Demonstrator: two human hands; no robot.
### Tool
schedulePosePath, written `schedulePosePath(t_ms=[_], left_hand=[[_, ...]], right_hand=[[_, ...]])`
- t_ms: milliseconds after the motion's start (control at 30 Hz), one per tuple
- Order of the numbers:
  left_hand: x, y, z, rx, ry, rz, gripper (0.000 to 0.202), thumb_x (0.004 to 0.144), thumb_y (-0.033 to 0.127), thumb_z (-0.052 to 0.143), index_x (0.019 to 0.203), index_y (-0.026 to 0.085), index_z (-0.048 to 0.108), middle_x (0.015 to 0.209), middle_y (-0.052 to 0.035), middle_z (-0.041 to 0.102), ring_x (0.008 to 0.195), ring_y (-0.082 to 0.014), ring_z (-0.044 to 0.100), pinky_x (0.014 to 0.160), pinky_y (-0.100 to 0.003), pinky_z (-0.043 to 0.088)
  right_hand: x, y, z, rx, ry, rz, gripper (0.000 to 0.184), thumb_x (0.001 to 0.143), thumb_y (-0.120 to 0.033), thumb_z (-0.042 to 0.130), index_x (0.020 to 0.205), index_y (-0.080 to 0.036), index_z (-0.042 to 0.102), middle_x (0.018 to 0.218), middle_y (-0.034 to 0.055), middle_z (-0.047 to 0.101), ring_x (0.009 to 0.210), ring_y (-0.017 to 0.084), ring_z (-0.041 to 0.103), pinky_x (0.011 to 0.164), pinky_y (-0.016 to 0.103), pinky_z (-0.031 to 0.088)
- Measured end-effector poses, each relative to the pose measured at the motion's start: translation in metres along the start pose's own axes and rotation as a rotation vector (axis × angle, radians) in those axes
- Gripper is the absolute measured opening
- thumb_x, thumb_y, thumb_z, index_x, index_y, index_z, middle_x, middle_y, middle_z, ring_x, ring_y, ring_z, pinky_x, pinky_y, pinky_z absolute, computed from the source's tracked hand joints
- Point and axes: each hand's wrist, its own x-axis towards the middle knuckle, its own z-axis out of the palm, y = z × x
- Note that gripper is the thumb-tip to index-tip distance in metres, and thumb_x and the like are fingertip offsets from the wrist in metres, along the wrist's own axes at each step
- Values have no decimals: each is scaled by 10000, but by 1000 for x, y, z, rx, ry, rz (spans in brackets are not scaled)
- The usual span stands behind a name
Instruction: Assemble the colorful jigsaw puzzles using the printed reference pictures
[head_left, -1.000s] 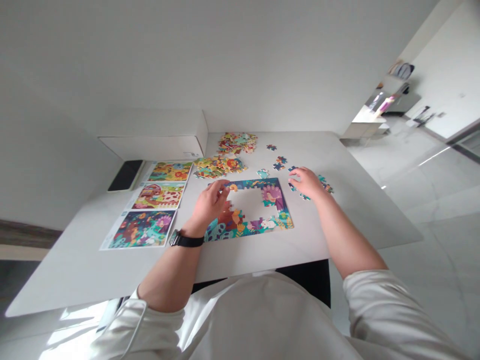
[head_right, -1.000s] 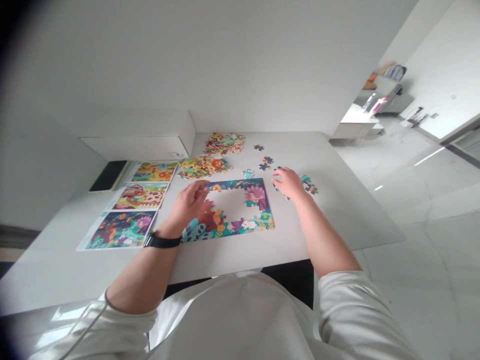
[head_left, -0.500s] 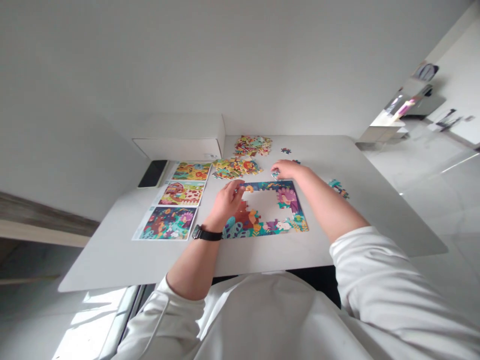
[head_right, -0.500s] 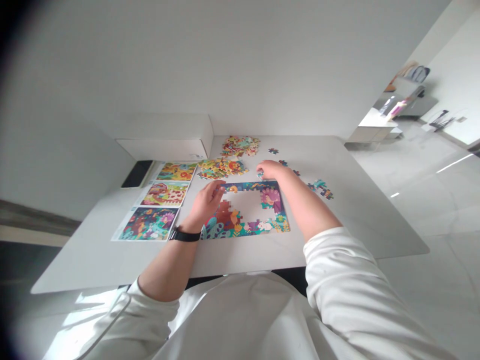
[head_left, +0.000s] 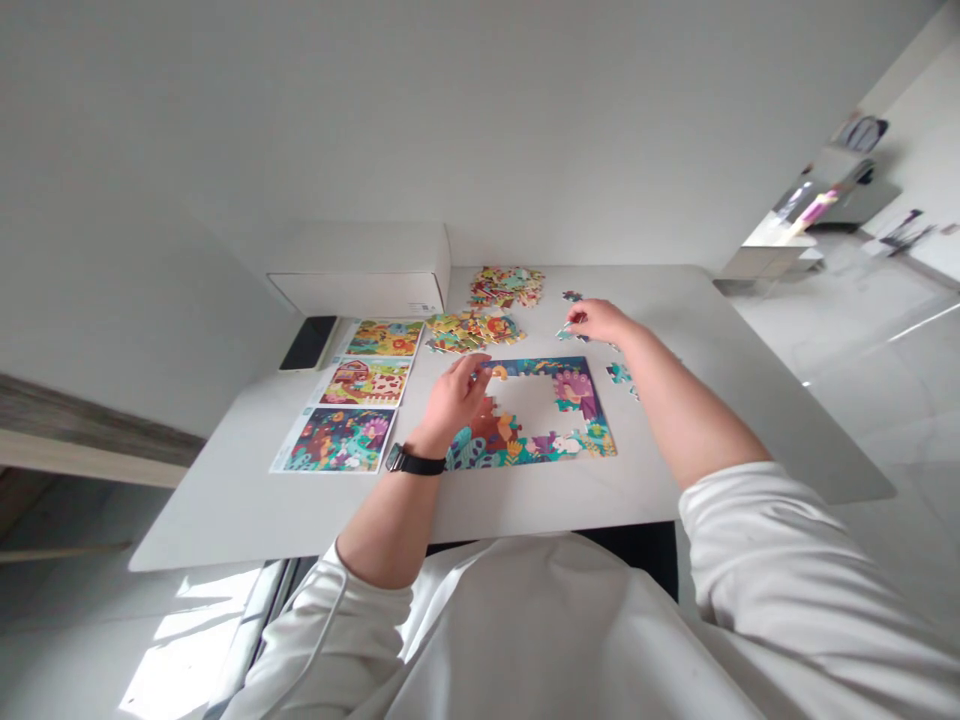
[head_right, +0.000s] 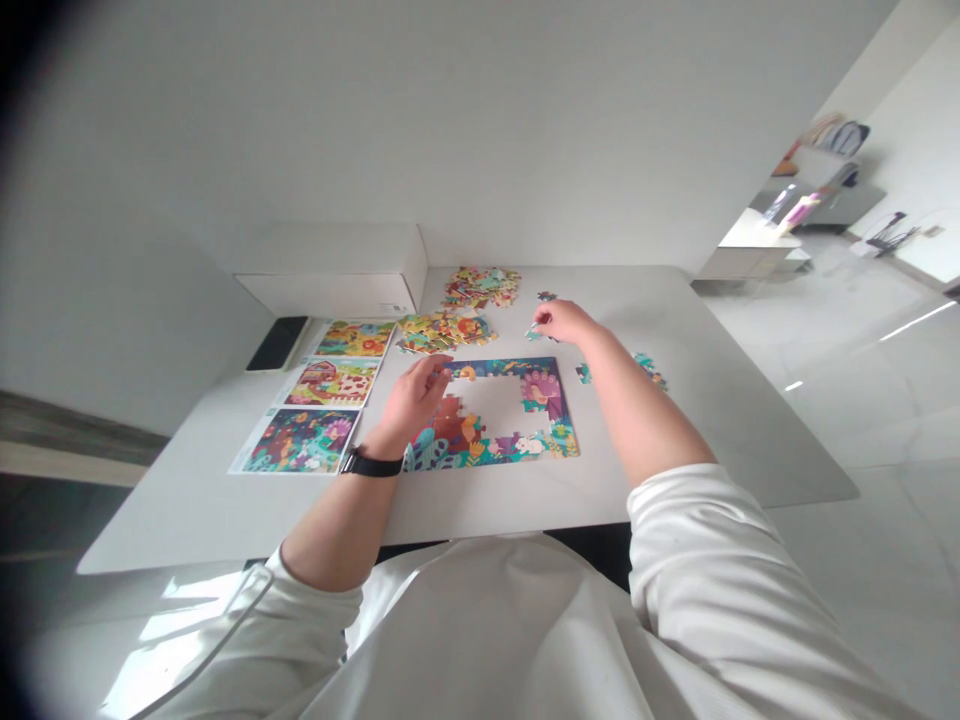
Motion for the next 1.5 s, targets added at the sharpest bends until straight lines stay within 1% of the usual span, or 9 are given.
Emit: schedulePosePath(t_ms=[133, 200, 300, 400, 533, 667, 933, 1167, 1500], left_hand=[[1, 10, 0, -102, 37, -12, 375, 1078, 468, 559, 1290, 203, 716, 1097, -80, 756, 821, -173, 651, 763, -297, 527], [4, 22, 0, -188, 66, -29, 384, 1058, 508, 597, 1261, 207, 724, 1036, -64, 741, 799, -165, 631, 740, -287, 525], [14, 45, 7, -354, 37, -48, 411, 1028, 551, 656, 1251, 212, 715, 985, -54, 718, 790, -158, 635, 692, -268, 530], [23, 64, 24, -506, -90, -99, 414, 994, 546, 715, 1240, 214, 693, 967, -49, 704, 747, -146, 645, 585, -238, 513], [25, 64, 57, -580, -122, -205, 356, 931, 478, 805, 1110, 202, 669, 918, -41, 705, 718, -137, 651, 536, -218, 516], [19, 49, 73, -664, -113, -289, 363, 898, 500, 824, 1009, 207, 641, 866, -28, 707, 703, -131, 651, 539, -213, 522], [15, 34, 65, -623, -105, -258, 289, 888, 456, 797, 999, 211, 691, 810, -13, 687, 658, -125, 617, 530, -217, 491], [14, 33, 62, -443, -135, -155, 199, 906, 375, 739, 1009, 205, 740, 806, -14, 707, 675, -134, 610, 602, -239, 473], [14, 26, 39, -165, -276, -43, 103, 880, 292, 740, 909, 203, 781, 787, -21, 751, 735, -175, 667, 667, -281, 448]], right_hand=[[-53, -26, -5, 575, 209, -12, 441, 764, -562, 913, 956, -253, 666, 898, 14, 719, 835, 204, 695, 765, 342, 568], [-83, -43, 0, 808, 221, -10, 491, 763, -597, 902, 1033, -278, 645, 966, 2, 707, 882, 200, 706, 778, 336, 579], [-117, -61, 18, 973, 184, 16, 519, 718, -540, 934, 1088, -301, 659, 990, -13, 684, 890, 187, 691, 788, 333, 591], [-130, -64, 42, 1048, 210, 93, 538, 628, -543, 954, 1002, -282, 669, 940, -21, 675, 834, 170, 662, 747, 307, 580], [-131, -58, 71, 1012, 242, 203, 552, 585, -605, 941, 921, -275, 654, 821, -31, 661, 744, 172, 637, 646, 289, 536], [-134, -55, 85, 939, 134, 195, 553, 605, -654, 937, 922, -280, 681, 857, -3, 732, 775, 210, 686, 674, 329, 562], [-136, -51, 88, 811, 102, 176, 524, 716, -753, 850, 951, -304, 716, 845, -2, 721, 800, 235, 680, 714, 366, 569], [-139, -50, 86, 760, 62, 60, 494, 746, -622, 877, 1074, -279, 739, 846, -3, 685, 772, 199, 633, 707, 333, 536], [-142, -44, 98, 488, -19, -36, 300, 807, -470, 834, 1008, -261, 756, 822, -4, 728, 731, 193, 655, 717, 338, 545]])
